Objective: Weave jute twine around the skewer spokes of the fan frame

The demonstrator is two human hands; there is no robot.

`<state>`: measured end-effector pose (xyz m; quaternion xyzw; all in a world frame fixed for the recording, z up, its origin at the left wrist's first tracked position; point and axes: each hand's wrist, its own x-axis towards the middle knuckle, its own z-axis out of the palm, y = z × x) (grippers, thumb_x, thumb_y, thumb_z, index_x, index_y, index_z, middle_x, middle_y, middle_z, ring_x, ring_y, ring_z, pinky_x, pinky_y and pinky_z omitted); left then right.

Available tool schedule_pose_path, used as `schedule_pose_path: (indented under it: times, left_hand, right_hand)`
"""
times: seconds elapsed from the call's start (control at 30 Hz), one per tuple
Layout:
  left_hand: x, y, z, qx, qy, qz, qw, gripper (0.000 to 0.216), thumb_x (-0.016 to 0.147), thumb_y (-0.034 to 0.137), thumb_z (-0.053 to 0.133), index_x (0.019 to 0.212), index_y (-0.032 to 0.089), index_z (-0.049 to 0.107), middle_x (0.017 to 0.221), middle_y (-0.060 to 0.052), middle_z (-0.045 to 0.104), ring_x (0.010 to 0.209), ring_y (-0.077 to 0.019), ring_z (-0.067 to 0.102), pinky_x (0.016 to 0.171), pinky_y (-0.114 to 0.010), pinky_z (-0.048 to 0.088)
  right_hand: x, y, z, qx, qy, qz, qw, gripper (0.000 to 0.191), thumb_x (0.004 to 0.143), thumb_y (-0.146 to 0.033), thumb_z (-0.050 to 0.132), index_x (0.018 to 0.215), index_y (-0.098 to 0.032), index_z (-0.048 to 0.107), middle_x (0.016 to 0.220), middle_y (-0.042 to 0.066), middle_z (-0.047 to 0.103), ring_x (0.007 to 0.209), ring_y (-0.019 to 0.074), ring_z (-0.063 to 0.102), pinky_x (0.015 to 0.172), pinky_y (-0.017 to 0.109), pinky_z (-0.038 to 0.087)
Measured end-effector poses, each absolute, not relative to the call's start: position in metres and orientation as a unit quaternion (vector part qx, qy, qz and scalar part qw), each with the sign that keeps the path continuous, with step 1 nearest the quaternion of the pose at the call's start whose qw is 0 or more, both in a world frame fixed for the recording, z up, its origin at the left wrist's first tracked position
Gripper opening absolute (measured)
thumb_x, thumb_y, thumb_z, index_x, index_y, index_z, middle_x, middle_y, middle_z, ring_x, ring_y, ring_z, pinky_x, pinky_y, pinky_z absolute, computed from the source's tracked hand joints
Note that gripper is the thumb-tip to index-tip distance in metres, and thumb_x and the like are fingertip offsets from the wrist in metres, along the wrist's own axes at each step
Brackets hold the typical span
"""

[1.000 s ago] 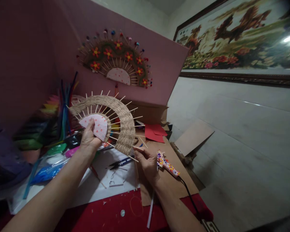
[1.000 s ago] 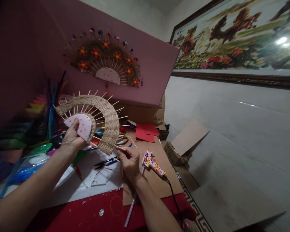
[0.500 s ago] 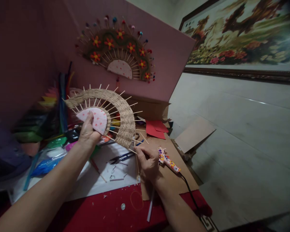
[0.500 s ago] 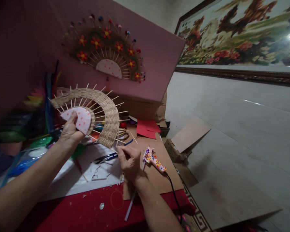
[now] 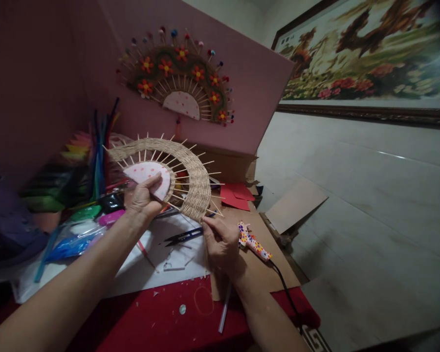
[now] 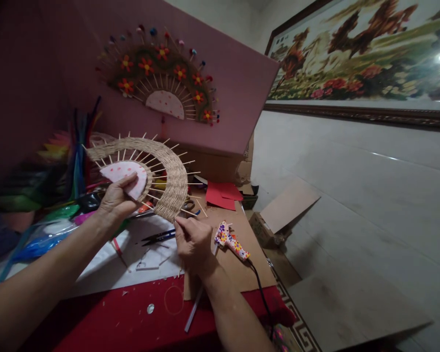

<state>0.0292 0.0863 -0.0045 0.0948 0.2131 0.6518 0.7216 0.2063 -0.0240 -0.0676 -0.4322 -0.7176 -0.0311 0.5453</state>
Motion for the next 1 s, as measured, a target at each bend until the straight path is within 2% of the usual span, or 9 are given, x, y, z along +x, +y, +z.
schedule_pose_path:
  times: [0.17,0.27,0.4,0.57,0.77,1.0]
  left_hand:
    - [0.035,0.08,-0.001,0.142,0.189,0.607,0.758,0.019,0.079,0.006,0.056,0.095,0.009,0.064,0.077,-0.011,0.071,0.071,-0.0196,0.069,0.076,-0.033,0.057]
    - [0.034,0.078,0.006,0.168,0.175,0.626,0.741,0.016,0.082,0.01,0.054,0.094,0.01,0.064,0.078,-0.01,0.072,0.069,-0.0181,0.069,0.073,-0.031,0.058]
    - [0.026,0.077,0.015,0.222,0.157,0.647,0.712,0.014,0.084,0.012,0.052,0.089,0.01,0.065,0.076,-0.009,0.072,0.066,-0.0169,0.069,0.065,-0.026,0.058]
    - [0.02,0.076,0.022,0.255,0.118,0.686,0.672,0.019,0.086,0.008,0.047,0.086,0.01,0.066,0.08,-0.008,0.073,0.063,-0.0127,0.068,0.062,-0.02,0.057]
    - [0.016,0.077,0.027,0.178,0.124,0.712,0.668,0.016,0.084,0.007,0.051,0.087,0.015,0.064,0.07,-0.002,0.071,0.061,-0.0138,0.067,0.062,-0.025,0.059]
    - [0.018,0.076,0.025,0.165,0.128,0.687,0.696,0.022,0.085,0.013,0.051,0.101,0.021,0.064,0.086,-0.005,0.073,0.073,-0.0157,0.069,0.061,-0.024,0.057]
  right_hand:
    - [0.213,-0.02,-0.068,-0.421,-0.713,-0.068,0.557,0.018,0.082,-0.018,0.056,0.096,-0.019,0.068,0.064,0.002,0.06,0.055,0.0127,0.052,0.053,0.026,0.041]
    - [0.214,-0.021,-0.067,-0.419,-0.698,-0.076,0.575,0.021,0.081,-0.017,0.058,0.099,-0.021,0.068,0.072,0.003,0.06,0.059,0.0118,0.052,0.053,0.025,0.042]
    - [0.212,-0.023,-0.065,-0.434,-0.658,-0.078,0.61,0.016,0.081,-0.018,0.06,0.094,-0.022,0.069,0.083,0.005,0.057,0.06,0.0102,0.05,0.05,0.023,0.041]
    - [0.207,-0.024,-0.064,-0.462,-0.655,-0.072,0.594,0.01,0.081,-0.02,0.06,0.085,-0.02,0.069,0.08,0.005,0.056,0.066,0.013,0.052,0.059,0.027,0.045]
    - [0.199,-0.024,-0.068,-0.427,-0.682,0.025,0.593,0.011,0.083,-0.021,0.059,0.088,-0.02,0.068,0.078,0.005,0.061,0.061,0.0124,0.055,0.054,0.025,0.045]
    - [0.201,-0.02,-0.077,-0.382,-0.704,0.075,0.594,0.019,0.083,-0.018,0.058,0.099,-0.021,0.068,0.082,0.006,0.069,0.072,0.0162,0.063,0.065,0.029,0.051]
